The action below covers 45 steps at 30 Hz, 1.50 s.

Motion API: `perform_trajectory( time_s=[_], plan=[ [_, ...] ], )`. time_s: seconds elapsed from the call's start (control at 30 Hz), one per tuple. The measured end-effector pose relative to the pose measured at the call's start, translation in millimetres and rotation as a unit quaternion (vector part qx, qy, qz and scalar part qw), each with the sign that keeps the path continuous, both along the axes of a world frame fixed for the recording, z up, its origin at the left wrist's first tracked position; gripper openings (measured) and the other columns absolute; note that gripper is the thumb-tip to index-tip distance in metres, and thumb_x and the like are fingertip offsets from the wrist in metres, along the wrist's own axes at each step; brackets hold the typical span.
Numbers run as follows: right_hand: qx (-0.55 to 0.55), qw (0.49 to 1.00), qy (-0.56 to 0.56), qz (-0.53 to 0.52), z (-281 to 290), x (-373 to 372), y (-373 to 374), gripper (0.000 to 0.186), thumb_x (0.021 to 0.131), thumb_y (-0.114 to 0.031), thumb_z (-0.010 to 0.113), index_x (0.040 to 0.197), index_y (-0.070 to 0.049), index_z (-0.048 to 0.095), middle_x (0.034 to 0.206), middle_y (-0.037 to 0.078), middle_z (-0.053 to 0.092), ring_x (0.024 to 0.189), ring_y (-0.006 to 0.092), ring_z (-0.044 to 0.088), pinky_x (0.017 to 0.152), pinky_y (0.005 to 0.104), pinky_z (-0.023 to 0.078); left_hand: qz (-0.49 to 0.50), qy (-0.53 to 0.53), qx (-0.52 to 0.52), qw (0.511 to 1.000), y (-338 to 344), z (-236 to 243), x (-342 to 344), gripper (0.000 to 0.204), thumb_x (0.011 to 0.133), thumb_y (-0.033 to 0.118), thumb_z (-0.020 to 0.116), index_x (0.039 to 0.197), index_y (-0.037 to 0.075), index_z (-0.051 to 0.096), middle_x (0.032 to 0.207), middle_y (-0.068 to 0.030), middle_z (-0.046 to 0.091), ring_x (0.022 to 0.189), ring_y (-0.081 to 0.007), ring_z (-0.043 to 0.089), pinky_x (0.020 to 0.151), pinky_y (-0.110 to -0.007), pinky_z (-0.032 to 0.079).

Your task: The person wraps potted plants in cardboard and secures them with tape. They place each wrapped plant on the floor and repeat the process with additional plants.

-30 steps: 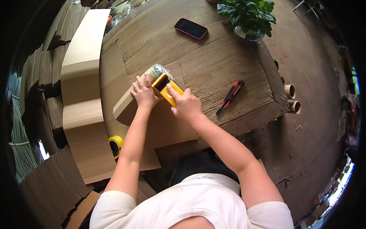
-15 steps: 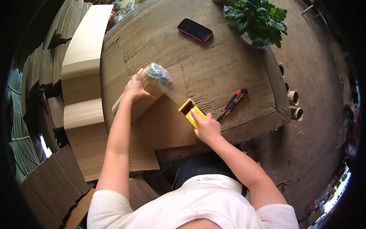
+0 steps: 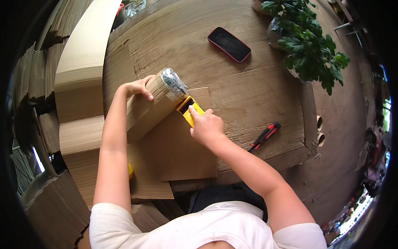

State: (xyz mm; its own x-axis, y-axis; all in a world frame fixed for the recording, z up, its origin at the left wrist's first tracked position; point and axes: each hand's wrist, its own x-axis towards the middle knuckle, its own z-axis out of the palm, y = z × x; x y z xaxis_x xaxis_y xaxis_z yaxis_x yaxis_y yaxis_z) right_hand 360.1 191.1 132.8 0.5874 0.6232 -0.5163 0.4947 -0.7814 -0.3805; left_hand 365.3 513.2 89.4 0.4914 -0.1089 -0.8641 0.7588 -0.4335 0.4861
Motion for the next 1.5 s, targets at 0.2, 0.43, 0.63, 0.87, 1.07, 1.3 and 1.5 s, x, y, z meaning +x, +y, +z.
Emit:
perform_trajectory(
  time_s=[0.2,0.43,0.63,0.87,1.07,1.3,1.5],
  plan=[
    [-0.071,0.997,0.031,0.020,2,4,22,0.065,0.075,-0.031,0.065,0.136,-0.022,0.043,0.093,0.018,0.058,0.082,0.0284,0.063,0.068,0.0359,0.054,0.023,0.005,-0.025,0.999,-2,-2,-2,0.119,0.041,0.020,0.089,0.142,0.016,0.025,0.130,-0.0109,0.046,0.125,-0.0255,0.037,0.105,-0.039,0.027],
    [-0.123,0.984,-0.051,0.115,-13,-10,38,0.053,0.081,-0.025,0.057,0.132,-0.013,0.048,0.100,0.017,0.060,0.089,0.0285,0.063,0.073,0.0346,0.054,0.051,-0.075,0.017,0.996,-12,-9,-26,0.122,0.042,0.018,0.091,0.143,0.018,0.023,0.136,-0.0111,0.040,0.129,-0.0281,0.034,0.106,-0.043,0.029],
    [-0.039,0.998,-0.002,0.057,-4,0,-4,0.050,0.075,-0.024,0.063,0.124,-0.016,0.053,0.096,0.015,0.061,0.089,0.0273,0.063,0.072,0.0361,0.054,0.071,-0.124,0.078,0.987,-50,19,-39,0.121,0.040,0.021,0.091,0.141,0.014,0.026,0.136,-0.0133,0.038,0.129,-0.0284,0.033,0.108,-0.040,0.027],
    [0.186,0.972,0.015,-0.145,35,-15,-171,0.063,0.067,-0.029,0.068,0.128,-0.029,0.053,0.082,0.016,0.057,0.075,0.0307,0.060,0.070,0.0391,0.051,0.052,-0.235,0.077,0.968,-74,-3,-76,0.115,0.042,0.028,0.091,0.139,0.015,0.030,0.135,-0.0152,0.038,0.127,-0.0281,0.036,0.106,-0.040,0.031],
    [0.260,0.951,-0.007,-0.170,30,-16,-213,0.074,0.060,-0.015,0.073,0.131,-0.022,0.052,0.081,0.011,0.057,0.074,0.0246,0.058,0.073,0.0333,0.048,0.114,-0.132,-0.089,0.981,-93,2,-38,0.107,0.056,0.029,0.087,0.142,0.009,0.026,0.133,-0.0120,0.043,0.125,-0.0235,0.039,0.105,-0.036,0.031],
    [0.320,0.916,0.034,-0.238,32,-25,-234,0.074,0.059,-0.009,0.070,0.130,-0.013,0.052,0.084,0.011,0.058,0.075,0.0218,0.057,0.074,0.0294,0.046,-0.049,-0.282,0.207,0.935,-178,35,-81,0.118,0.044,0.046,0.084,0.143,0.022,0.025,0.140,-0.0141,0.035,0.126,-0.0352,0.040,0.106,-0.044,0.034],
    [0.342,0.911,0.078,-0.218,27,-27,-253,0.073,0.059,-0.009,0.070,0.130,-0.013,0.053,0.086,0.011,0.059,0.077,0.0224,0.058,0.075,0.0294,0.046,0.014,-0.319,0.254,0.913,-259,24,-120,0.126,0.042,0.054,0.084,0.144,0.011,0.023,0.138,-0.0162,0.035,0.125,-0.0344,0.039,0.105,-0.045,0.034]
  ],
)
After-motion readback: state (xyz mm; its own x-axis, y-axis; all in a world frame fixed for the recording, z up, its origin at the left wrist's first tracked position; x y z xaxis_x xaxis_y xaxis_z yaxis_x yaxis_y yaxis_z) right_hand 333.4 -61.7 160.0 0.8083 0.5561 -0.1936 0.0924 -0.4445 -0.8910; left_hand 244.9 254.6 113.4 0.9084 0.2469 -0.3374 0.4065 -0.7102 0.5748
